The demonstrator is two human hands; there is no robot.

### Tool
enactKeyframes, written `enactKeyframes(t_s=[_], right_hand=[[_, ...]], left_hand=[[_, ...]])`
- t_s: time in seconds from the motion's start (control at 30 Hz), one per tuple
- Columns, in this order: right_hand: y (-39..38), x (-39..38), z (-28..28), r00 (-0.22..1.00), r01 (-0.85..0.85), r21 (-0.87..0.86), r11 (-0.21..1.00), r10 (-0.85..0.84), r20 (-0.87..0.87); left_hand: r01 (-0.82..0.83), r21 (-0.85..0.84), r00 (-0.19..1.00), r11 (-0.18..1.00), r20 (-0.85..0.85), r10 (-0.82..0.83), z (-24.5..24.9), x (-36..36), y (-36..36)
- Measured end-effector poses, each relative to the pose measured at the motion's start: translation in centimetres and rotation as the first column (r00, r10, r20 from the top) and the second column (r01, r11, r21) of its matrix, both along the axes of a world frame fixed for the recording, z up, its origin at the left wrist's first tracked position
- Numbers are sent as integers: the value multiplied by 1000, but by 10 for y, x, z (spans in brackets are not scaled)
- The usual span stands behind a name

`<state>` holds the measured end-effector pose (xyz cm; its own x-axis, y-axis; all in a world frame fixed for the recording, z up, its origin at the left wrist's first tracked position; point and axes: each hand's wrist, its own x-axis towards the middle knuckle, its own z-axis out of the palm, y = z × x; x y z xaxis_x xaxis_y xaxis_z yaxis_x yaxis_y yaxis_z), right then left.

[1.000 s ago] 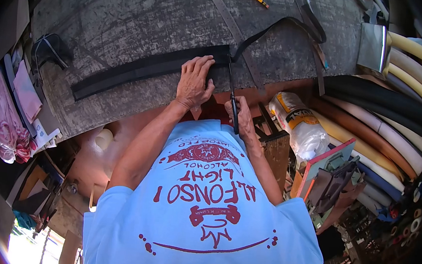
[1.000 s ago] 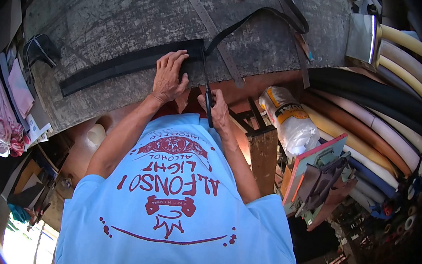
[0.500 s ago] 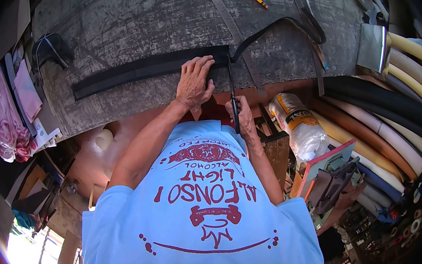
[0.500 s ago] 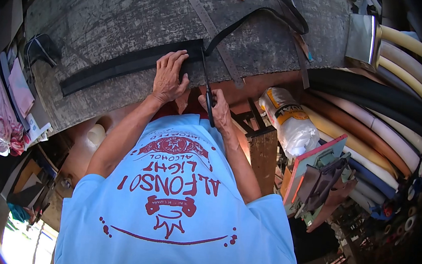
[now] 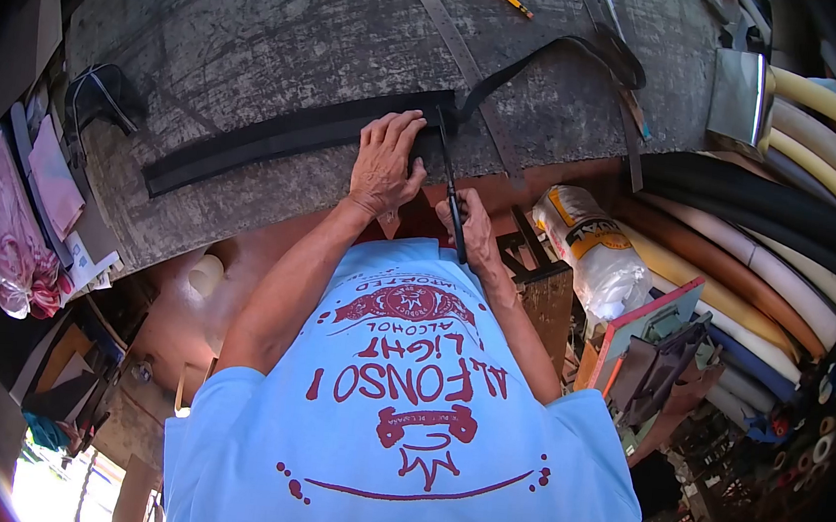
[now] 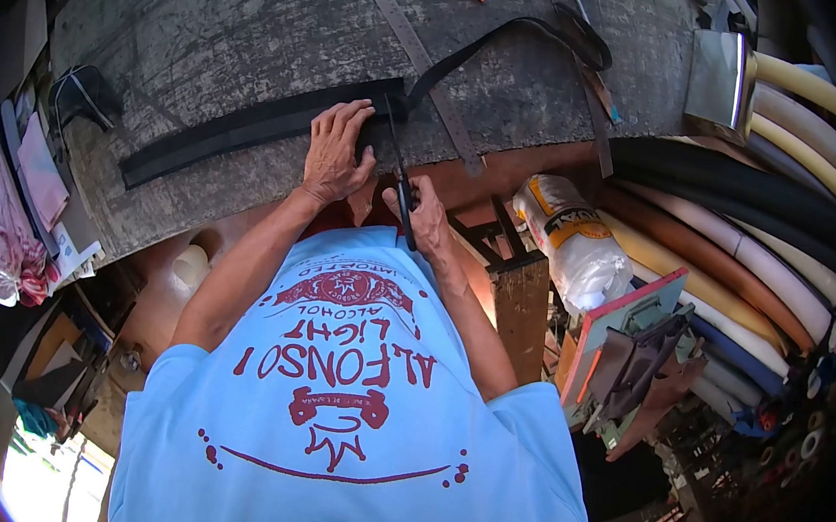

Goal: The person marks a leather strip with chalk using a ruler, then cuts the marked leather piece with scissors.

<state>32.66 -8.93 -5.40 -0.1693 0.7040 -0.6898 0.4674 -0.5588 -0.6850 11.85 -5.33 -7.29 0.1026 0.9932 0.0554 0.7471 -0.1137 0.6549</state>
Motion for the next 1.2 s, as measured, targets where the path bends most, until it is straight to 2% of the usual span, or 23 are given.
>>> enactKeyframes(t_s=[0.47,0.57,0.77,0.87,0.97,1.07,1.17,1.2], right_hand=[[-1,-2,-7,1000,15,22,1000,-15,25],[-6,-3,-14,1000,15,120,993,-14,-6],[-6,-5,-13,998,-8,154,988,-2,60],[-3,-7,12,998,64,-76,995,-65,-15],[-8,-4,6,978,168,-114,979,-180,-107],[-9,10,12,938,261,37,965,-245,-245],[20,33,26,910,403,176,898,-372,-185],[40,45,25,937,312,310,898,-345,56]], left_hand=[[-4,7,1000,1000,-5,4,1,0,0],[-5,13,1000,1000,-6,5,0,0,0],[-7,5,1000,1000,-19,7,-2,1,0],[-1,-8,1000,1000,-27,1,-2,1,-1],[6,-4,1000,1000,-25,-6,-3,1,-1],[13,-16,1000,1000,-10,-14,-1,-1,0],[18,-37,1000,999,-7,-18,0,-1,0],[35,-41,999,999,-6,-35,2,-3,2]])
